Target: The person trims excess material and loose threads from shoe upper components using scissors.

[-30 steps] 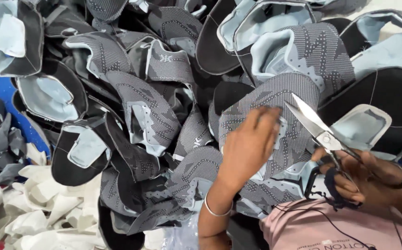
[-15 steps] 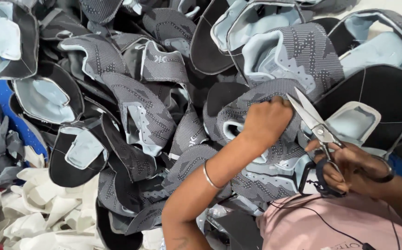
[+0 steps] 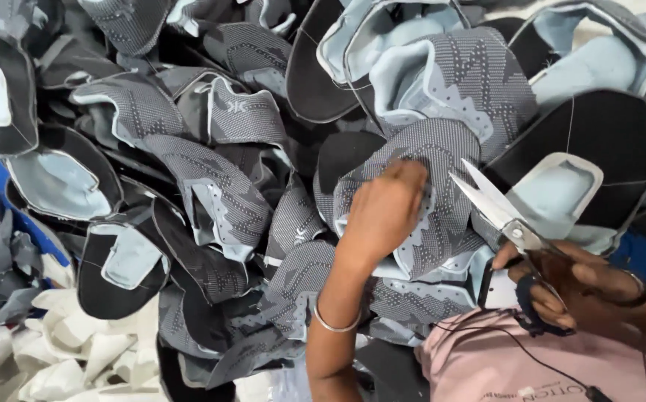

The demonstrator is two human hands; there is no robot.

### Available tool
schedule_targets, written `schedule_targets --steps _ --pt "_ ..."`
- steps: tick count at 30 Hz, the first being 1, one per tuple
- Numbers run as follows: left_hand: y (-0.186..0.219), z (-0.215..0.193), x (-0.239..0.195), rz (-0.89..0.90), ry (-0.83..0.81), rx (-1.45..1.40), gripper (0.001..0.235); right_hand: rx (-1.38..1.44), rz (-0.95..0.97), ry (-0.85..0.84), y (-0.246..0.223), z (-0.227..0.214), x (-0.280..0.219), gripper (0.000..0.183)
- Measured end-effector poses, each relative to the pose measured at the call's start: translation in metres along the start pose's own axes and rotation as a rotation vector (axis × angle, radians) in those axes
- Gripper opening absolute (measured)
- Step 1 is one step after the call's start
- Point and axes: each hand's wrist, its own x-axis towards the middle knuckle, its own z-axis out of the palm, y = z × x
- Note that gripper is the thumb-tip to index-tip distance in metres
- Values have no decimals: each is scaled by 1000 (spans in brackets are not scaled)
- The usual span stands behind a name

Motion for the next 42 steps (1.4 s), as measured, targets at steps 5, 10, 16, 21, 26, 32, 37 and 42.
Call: schedule_targets --steps 5,10,16,21,26,32,37,42 --pt "-1 8 10 65 -195 181 28 -74 -26 114 -5 -9 4 91" --pt "-36 59 18 154 -254 393 22 -63 -44 118 -4 7 15 92" --pt "-15 23 12 176 -287 400 21 -37 -47 54 -5 11 9 90" --pt "-5 -15 -11 -40 -9 -153 9 -61 18 105 1 5 7 90" --pt "-19 -6 -17 -22 147 -203 8 -80 62 84 -2 16 12 91" --pt "-6 -13 -21 -91 156 -153 21 -121 60 108 -2 16 11 93" --pt "-22 21 -19 -76 83 106 23 -128 61 117 0 19 13 92" --pt "-27 14 -23 35 170 -107 8 -122 116 149 -3 29 16 88"
